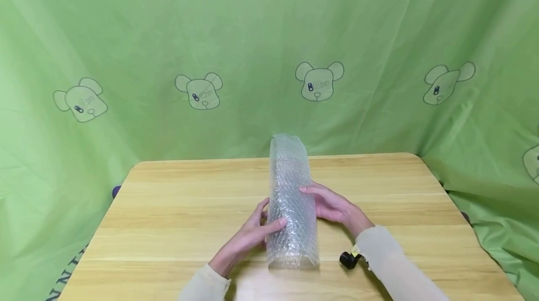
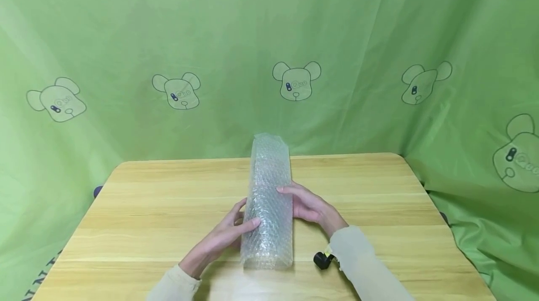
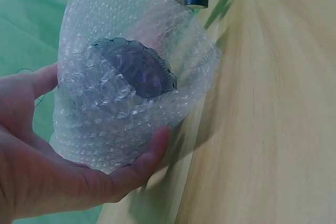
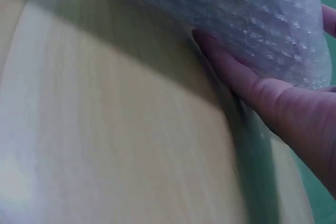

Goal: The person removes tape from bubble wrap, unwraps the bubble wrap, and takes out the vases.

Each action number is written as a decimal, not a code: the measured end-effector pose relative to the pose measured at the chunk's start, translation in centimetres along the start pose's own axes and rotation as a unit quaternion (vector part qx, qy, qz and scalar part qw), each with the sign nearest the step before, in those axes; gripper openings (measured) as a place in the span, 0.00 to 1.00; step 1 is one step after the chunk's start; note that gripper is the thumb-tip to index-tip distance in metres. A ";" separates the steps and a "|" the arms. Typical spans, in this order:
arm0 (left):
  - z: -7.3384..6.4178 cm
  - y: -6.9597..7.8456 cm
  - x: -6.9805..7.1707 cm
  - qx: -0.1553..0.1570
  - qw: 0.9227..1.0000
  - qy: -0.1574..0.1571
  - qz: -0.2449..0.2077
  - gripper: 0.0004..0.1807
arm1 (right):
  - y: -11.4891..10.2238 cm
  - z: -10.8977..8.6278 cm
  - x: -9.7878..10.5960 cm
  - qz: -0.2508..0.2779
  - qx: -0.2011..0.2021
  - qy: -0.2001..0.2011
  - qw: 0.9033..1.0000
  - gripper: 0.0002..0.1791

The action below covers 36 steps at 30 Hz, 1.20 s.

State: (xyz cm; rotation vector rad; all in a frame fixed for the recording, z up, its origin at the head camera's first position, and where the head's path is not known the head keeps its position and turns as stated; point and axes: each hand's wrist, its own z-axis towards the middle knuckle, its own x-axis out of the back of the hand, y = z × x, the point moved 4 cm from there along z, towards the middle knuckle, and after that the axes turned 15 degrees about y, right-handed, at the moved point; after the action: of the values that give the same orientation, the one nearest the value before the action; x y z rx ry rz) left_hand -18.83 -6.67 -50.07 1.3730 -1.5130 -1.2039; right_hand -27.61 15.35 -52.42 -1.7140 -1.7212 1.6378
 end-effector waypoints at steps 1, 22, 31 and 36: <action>0.0 0.0 -0.1 -0.001 1.000 -0.003 -0.001 0.52 | -0.1 -0.1 0.1 -0.004 0.001 0.004 1.000 0.38; 0.9 0.3 -0.3 -0.014 0.999 0.002 0.052 0.63 | -8.3 -5.2 -2.5 -0.339 0.248 0.224 0.880 0.34; 0.6 0.2 -0.4 -0.014 1.000 0.004 0.027 0.63 | -9.5 -4.1 -7.8 -0.497 0.325 0.156 0.789 0.16; 0.4 0.0 -0.7 -0.014 1.000 0.006 0.018 0.62 | -9.5 -2.9 -10.4 -0.574 0.354 0.117 0.729 0.11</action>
State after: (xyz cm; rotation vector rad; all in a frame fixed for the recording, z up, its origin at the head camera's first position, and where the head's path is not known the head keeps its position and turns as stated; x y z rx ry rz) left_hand -19.10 -5.92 -50.17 1.3259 -1.5005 -1.1881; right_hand -27.59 11.39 -38.55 -0.2623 -1.2414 1.0901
